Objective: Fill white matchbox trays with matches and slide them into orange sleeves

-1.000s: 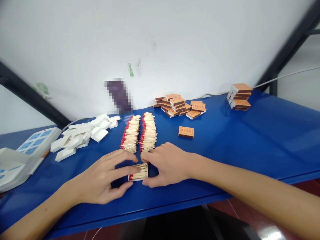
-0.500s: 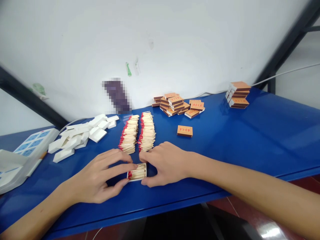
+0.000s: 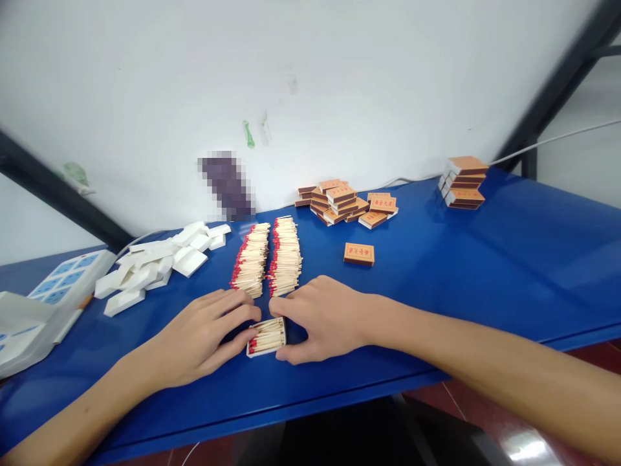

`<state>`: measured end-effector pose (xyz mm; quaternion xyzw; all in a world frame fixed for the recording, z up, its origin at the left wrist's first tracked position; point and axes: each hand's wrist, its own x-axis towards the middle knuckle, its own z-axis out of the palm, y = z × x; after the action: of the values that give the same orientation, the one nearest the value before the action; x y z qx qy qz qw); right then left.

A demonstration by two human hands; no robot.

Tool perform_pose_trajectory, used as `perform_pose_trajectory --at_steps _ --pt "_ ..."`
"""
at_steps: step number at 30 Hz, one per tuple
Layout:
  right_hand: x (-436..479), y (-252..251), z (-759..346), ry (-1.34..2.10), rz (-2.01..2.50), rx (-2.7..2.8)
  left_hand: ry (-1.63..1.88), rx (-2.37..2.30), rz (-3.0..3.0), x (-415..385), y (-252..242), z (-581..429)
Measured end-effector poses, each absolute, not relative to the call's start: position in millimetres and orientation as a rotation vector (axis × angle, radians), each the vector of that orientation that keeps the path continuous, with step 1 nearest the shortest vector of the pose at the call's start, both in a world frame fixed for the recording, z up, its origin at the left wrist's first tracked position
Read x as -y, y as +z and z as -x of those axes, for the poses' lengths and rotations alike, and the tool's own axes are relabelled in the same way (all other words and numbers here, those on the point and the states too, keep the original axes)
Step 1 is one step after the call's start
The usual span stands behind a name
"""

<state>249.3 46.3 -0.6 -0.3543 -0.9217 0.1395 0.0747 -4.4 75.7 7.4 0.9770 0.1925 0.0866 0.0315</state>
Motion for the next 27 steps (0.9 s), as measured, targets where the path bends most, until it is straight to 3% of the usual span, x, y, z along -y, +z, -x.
perform_pose_trajectory --at_steps 18,23,27 --pt "-45 -5 -247 0.388 0.932 2.782 0.118 -0.553 -2.730 -78 8 3" --pt "-48 2 -252 -0.014 0.935 2.779 0.104 -0.597 -2.760 -80 9 5" --pt "-54 19 -266 -0.484 1.319 2.515 0.078 -0.593 -2.791 -80 10 5"
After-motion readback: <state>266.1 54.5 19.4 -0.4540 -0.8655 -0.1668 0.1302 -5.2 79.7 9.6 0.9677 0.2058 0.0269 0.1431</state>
